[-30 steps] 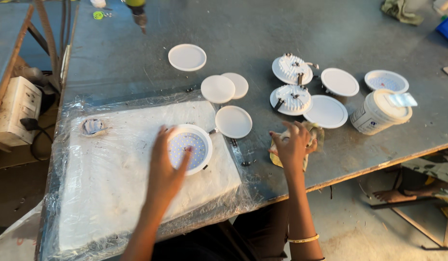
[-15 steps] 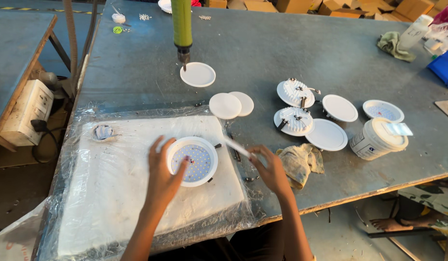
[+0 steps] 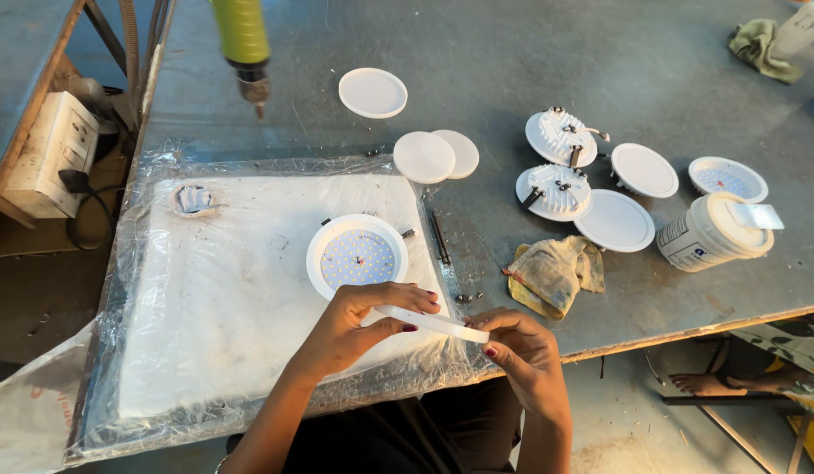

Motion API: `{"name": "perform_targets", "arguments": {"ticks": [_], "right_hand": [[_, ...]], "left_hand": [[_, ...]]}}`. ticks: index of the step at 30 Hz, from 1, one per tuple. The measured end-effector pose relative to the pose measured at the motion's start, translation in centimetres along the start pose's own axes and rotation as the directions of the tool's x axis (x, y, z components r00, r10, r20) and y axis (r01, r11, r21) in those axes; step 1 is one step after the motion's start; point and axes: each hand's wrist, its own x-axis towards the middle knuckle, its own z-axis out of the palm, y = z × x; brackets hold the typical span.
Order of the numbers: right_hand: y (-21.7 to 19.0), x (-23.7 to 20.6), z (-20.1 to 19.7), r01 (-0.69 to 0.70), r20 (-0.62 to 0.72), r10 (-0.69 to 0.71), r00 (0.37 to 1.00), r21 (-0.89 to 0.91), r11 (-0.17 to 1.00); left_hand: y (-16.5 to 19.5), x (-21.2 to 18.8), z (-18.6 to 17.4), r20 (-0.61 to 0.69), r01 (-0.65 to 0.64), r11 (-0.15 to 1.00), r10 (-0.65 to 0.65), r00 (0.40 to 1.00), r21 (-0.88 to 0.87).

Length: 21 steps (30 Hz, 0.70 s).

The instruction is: The person wipes the surface of a circular LED light module with a cloth, then places a cover over it and secures it with screws using a green electric screwdriver. The process is repeated for multiple units on a workbench.

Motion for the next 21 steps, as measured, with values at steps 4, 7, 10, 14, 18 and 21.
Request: {"name": "perform_targets", "arguments": {"ticks": [4, 7, 10, 14, 18, 21], "right_hand": [[-1.0, -0.6, 1.1, -0.040, 0.028, 0.039, 0.999, 0.015, 0.999], [-1.6, -0.8, 1.9, -0.046, 0.056, 0.043, 0.997, 0.044, 0.998], [-2.0, -0.9, 2.5, -0.064, 0.053, 0.061, 0.997, 0.060, 0.996], [-1.9, -1.0, 2.7, -0.035, 0.085, 0.028, 0.996, 0.077, 0.996], [-1.6, -1.2, 2.8, -0.056, 0.103, 0.043, 0.994, 0.117, 0.992], [-1.7, -1.1, 3.0, -0.062, 0.129, 0.040, 0.991, 0.167, 0.984]], "left_hand": [[-2.3, -0.6, -0.4, 0.014, -0.023, 0.958, 0.029, 1.000, -0.287], [-3.7, -1.0, -0.6, 0.012, -0.033, 0.937, 0.039, 0.999, -0.348], [-4.4, -1.4, -0.7, 0.011, -0.012, 0.925, 0.018, 1.000, -0.380], [-4.7, -1.6, -0.8, 0.019, -0.010, 0.924, 0.019, 1.000, -0.381], [-4.6, -1.6, -0.9, 0.025, -0.023, 0.923, 0.035, 0.999, -0.384], [-4.0, -1.6, -0.8, 0.027, 0.005, 0.929, 0.006, 1.000, -0.370]]}}
